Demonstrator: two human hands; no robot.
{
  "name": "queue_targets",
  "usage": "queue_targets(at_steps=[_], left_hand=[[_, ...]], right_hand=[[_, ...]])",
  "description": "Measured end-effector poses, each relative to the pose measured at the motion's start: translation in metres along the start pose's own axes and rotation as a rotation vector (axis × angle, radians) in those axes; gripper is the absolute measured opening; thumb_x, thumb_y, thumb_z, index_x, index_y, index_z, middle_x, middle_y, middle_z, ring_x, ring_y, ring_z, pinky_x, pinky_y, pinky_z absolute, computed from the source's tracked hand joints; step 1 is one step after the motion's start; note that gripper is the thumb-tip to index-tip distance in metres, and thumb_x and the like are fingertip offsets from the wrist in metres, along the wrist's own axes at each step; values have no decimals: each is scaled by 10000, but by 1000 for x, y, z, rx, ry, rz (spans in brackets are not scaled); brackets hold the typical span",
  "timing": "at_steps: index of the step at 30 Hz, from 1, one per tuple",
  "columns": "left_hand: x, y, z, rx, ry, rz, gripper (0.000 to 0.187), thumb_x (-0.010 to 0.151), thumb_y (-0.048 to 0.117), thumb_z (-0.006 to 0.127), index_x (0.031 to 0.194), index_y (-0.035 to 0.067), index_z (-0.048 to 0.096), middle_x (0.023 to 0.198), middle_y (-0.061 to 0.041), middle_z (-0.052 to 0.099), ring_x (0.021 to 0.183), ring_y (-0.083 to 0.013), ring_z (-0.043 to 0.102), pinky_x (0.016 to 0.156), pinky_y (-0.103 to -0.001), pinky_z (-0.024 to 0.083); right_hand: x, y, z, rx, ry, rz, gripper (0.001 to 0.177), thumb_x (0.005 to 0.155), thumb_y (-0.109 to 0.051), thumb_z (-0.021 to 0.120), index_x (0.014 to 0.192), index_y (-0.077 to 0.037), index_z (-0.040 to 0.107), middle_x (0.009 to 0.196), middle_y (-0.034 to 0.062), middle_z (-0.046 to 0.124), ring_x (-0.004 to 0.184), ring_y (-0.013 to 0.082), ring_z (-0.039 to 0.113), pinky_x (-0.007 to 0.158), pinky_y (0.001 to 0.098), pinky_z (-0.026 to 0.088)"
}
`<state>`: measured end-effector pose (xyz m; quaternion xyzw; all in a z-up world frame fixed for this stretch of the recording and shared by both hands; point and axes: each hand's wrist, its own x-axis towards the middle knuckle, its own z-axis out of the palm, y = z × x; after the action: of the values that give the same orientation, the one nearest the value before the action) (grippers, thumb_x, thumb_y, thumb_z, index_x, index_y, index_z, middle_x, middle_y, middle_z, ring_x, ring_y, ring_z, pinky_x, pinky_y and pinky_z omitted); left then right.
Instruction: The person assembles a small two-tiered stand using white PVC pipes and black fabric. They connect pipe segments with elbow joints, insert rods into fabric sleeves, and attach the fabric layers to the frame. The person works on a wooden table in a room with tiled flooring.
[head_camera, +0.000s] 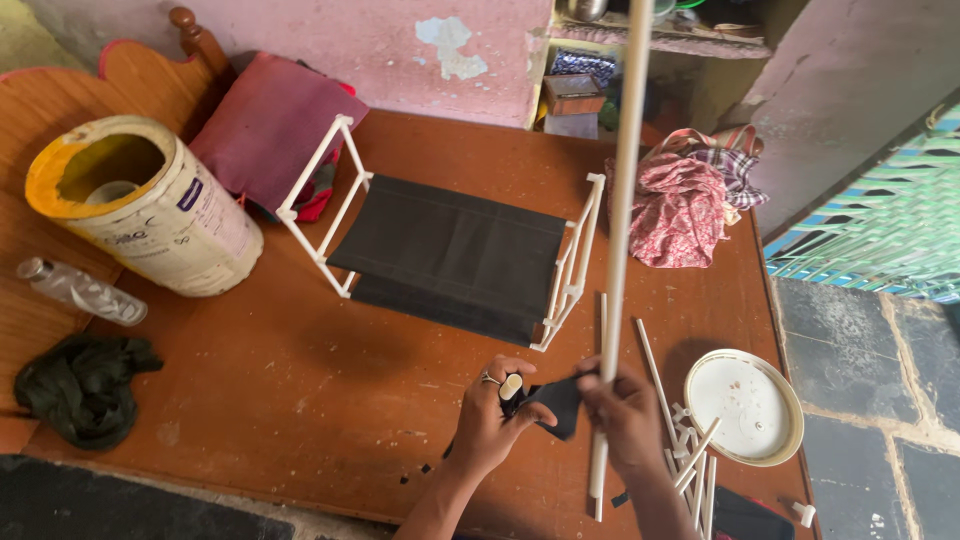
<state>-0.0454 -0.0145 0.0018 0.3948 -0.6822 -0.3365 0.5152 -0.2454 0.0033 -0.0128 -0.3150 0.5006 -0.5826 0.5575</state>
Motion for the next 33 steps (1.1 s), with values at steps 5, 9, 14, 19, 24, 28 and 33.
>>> queue_targets(at_steps=[5, 9, 14, 19, 24, 28, 33], left_hand=[[-8, -18, -8, 48, 109, 70, 311, 845, 271, 843, 971, 85, 628, 870, -54, 694, 781, -161, 708, 669, -307, 588], [-10, -30, -20, 186, 290, 102, 340, 806, 216, 868, 908, 80, 574, 847, -60, 675, 755, -179, 689, 624, -323, 557], [-12, -28, -37, 401, 385, 291, 412, 795, 132, 880, 839, 86, 473, 833, -56, 625, 740, -246, 612, 643, -382, 478], [-13, -27, -45, 507, 306, 359, 396, 818, 138, 874, 829, 112, 479, 819, -38, 595, 738, -214, 604, 686, -374, 467], [-16, -31, -46, 534, 261, 362, 384, 840, 152, 854, 839, 112, 472, 824, -26, 589, 758, -208, 611, 722, -376, 480], [-18, -35, -43, 521, 257, 353, 398, 833, 180, 864, 842, 116, 472, 810, -21, 586, 728, -196, 596, 704, -372, 475], [-21, -39, -39, 518, 268, 349, 404, 835, 186, 863, 848, 119, 465, 809, -25, 587, 721, -195, 595, 694, -368, 470]], right_hand=[[-5, -33, -27, 207, 149, -136, 253, 1048, -194, 532, 1097, 28, 643, 908, 84, 659, 743, 150, 603, 636, 301, 481], [-28, -60, -46, 267, 166, -158, 226, 1032, -123, 530, 1184, 13, 630, 1058, 99, 695, 985, 201, 699, 916, 336, 573], [-47, -76, -44, 112, 79, -292, 140, 1031, -11, 586, 1161, 33, 611, 1104, 212, 703, 1051, 338, 712, 863, 448, 594], [-66, -90, -36, -38, 162, -465, 56, 1064, 22, 594, 1100, 64, 587, 1091, 247, 684, 1117, 362, 704, 986, 544, 612], [-69, -88, -19, 51, 153, -465, 58, 1080, 18, 590, 1093, 72, 578, 1084, 268, 683, 1119, 380, 705, 982, 547, 616], [-69, -79, -4, -7, 206, -426, 102, 1049, 21, 566, 1149, 39, 567, 1117, 250, 684, 1092, 382, 705, 947, 527, 619], [-70, -77, 4, -62, 201, -417, 98, 1045, 18, 552, 1139, 30, 575, 1096, 231, 684, 1120, 393, 707, 934, 513, 580]])
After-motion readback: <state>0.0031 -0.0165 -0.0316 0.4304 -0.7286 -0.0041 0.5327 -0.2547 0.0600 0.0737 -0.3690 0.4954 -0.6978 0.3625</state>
